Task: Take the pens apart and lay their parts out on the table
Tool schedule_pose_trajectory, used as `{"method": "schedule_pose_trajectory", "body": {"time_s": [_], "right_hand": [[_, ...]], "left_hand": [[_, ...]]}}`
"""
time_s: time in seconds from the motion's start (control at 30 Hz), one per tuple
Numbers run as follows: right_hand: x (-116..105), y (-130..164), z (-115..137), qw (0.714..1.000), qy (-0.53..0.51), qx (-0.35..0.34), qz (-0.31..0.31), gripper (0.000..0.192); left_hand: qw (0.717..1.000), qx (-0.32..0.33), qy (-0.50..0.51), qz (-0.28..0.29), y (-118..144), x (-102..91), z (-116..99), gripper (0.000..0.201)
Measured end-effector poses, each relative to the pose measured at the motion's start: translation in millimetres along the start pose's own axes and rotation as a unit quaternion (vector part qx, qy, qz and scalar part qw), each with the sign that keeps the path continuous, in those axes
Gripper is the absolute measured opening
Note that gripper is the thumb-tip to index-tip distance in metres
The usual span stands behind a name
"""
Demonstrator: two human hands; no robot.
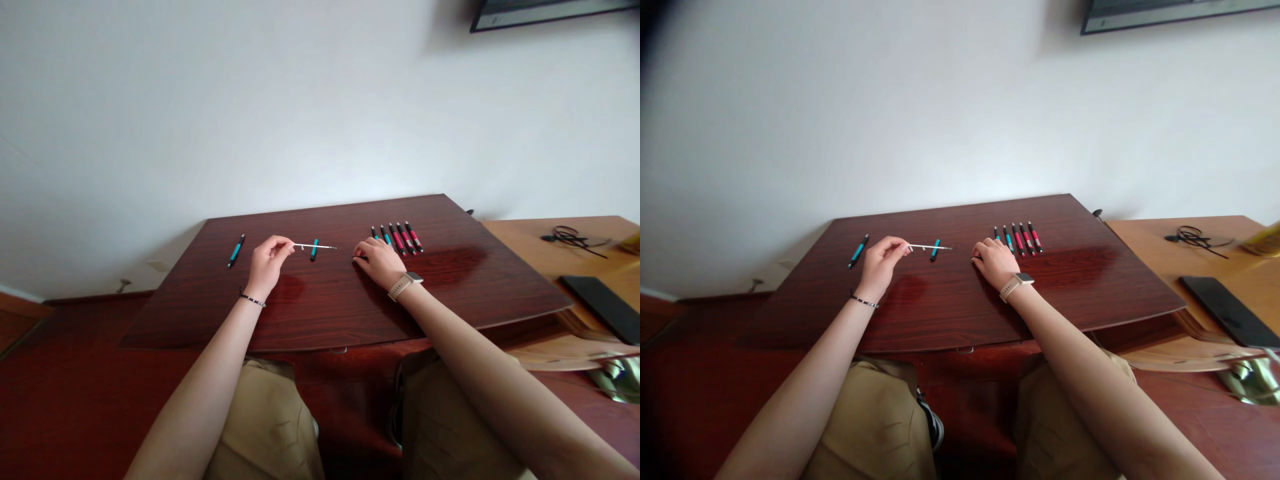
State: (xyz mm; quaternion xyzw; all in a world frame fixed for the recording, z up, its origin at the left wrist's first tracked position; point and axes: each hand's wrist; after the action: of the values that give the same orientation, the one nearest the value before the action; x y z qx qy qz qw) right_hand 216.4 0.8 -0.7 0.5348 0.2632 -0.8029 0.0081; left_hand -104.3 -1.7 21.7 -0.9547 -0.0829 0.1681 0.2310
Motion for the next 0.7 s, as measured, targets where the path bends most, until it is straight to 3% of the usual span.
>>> {"method": "schedule_pose_trajectory", "body": {"time_s": [0.23,0.37,0.53,0.7], "right_hand": [[2.6,-0.1,-3.0,1.0,0.008,0.005,0.015,0.009],[1.2,-0.9,-0.1,1.0,-0.02,-0.002,-0.013,0.009],[1.5,-6.0,9.0,0.982,-0.176,-0.018,-0.071,0.018],[0.3,-8.2,24.5,0.949,-0.31,-0.029,-0.054,0.033]], "left_hand": [[1.0,-0.009,0.002,-0.003,0.1,3.3,-2.9,0.028],[1.0,-0.008,0.003,-0.001,0.4,6.4,-5.6,0.026],[1.0,-0.007,0.006,0.007,2.0,9.8,-6.5,0.024],[1.0,-0.011,0.001,0.01,4.0,12.7,-8.4,0.024]]}}
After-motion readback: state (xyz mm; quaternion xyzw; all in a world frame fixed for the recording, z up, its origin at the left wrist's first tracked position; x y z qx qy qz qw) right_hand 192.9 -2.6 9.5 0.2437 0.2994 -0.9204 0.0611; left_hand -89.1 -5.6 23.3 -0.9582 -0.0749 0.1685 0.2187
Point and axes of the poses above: each hand's wrist, its own y-axis away from the middle knuckle, its own x-axis out of the palm, z = x × y, and after that the axes turned 5 degrees about -z, right-handed
